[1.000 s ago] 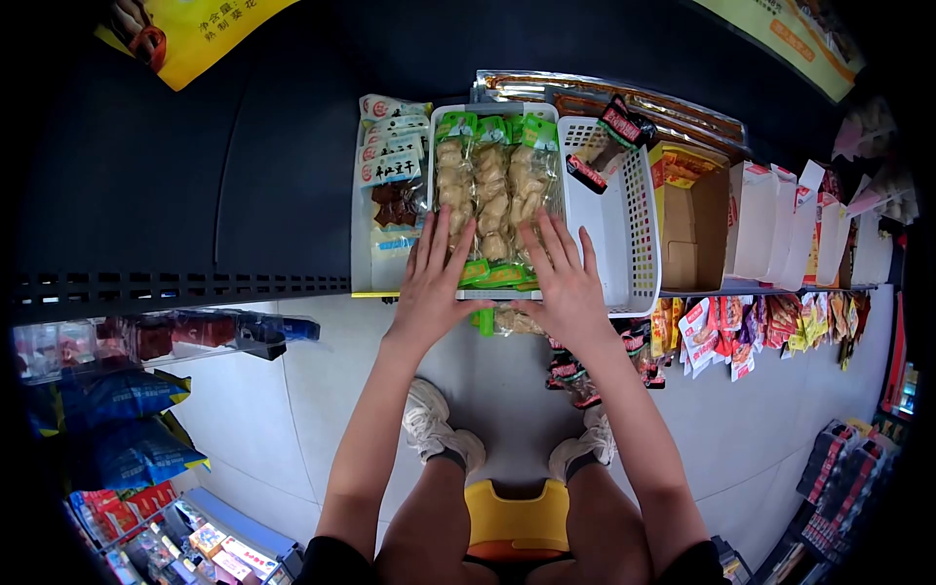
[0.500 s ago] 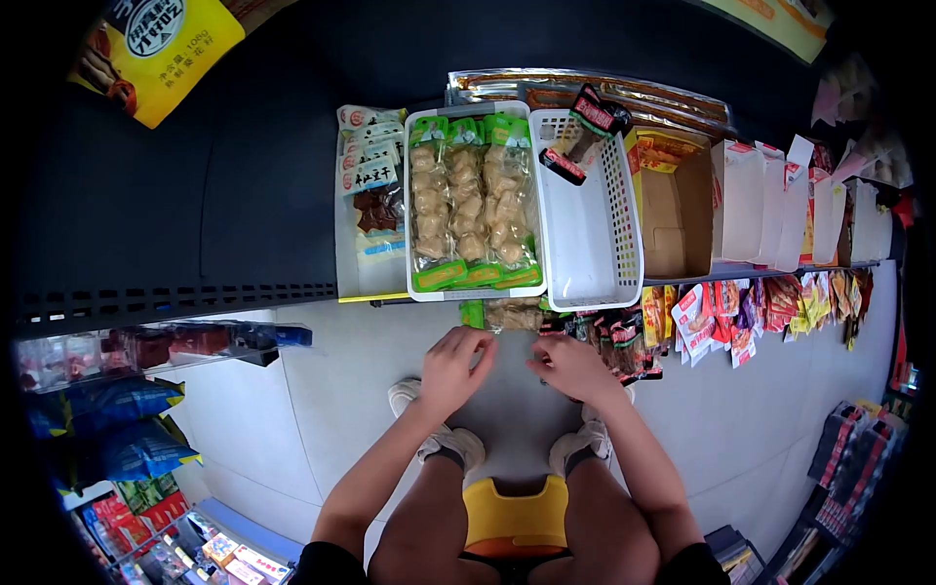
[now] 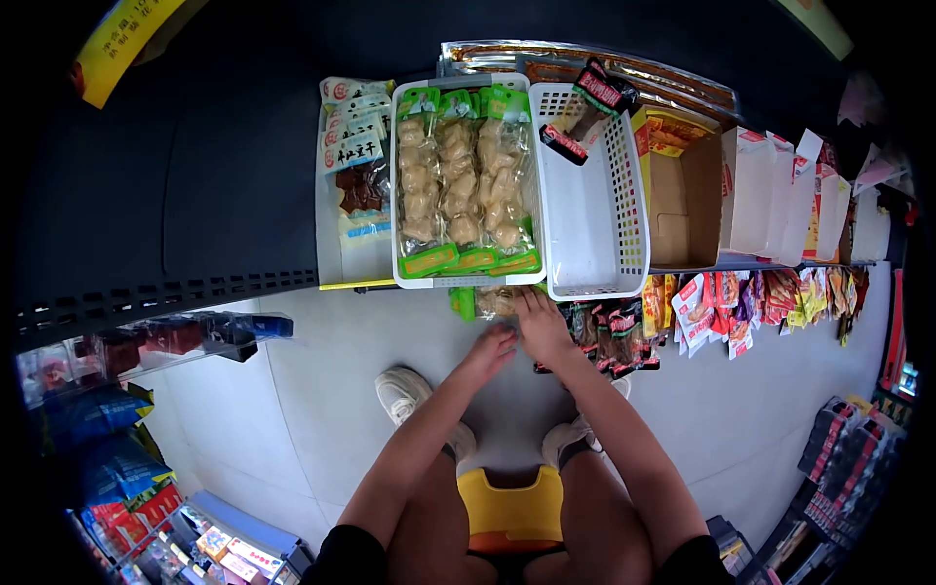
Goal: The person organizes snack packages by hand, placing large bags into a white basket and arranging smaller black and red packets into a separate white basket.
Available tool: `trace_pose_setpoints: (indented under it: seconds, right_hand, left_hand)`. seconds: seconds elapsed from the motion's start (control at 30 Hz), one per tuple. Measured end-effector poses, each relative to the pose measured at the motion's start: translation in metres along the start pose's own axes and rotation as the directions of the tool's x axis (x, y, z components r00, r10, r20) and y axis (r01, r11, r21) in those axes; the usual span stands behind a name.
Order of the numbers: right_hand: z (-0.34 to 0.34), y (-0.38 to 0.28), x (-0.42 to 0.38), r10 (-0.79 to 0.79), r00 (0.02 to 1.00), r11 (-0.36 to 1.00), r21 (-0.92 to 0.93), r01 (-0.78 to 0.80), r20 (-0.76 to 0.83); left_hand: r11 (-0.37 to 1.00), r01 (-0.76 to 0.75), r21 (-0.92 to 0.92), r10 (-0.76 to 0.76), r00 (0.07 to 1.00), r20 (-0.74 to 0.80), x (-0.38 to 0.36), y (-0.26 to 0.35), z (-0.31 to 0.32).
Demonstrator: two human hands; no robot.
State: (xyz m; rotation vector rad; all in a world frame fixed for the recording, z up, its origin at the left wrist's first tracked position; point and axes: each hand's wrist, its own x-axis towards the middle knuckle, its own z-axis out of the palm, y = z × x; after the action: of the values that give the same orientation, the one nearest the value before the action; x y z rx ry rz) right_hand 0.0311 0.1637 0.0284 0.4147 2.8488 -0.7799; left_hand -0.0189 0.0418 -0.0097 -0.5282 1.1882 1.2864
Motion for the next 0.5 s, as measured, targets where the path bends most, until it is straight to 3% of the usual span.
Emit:
trace_pose_setpoints:
  seconds: [0.07,0.13,0.33,0.5]
  right_hand:
    - [0.0052,0.0015,0.0047,-0.012,1.0,0.999,-0.035,0.011,-0.003]
    - [0.0043,-0.002,0.0086,-0.072,0.991,0.991,-0.108,0.085,0.115]
    - [0.001,-0.008,0.0098,-0.017,1.0,0.998,-0.057,0.018,0.019]
    - [0.009,-0.0062,0.0082,-0.001,1.0,0.999,-0.052,0.003,0.029]
  left_hand:
    - [1.0,-0.005,-0.019,0.005,1.0,-0.003,-0.0001,0.0036,0.0028]
    - [0.995,-0.076,-0.06,0.08,0.995,0.061,0.0043,0.0034,0.0013]
    - [0.986,-0.089,-0.139,0.102,0.99,0.093,0.0064,0.0005,-0.0001]
    - [0.985,-0.06,-0.159,0.069,0.996,0.052,0.0008,-0.0017,-0.0021]
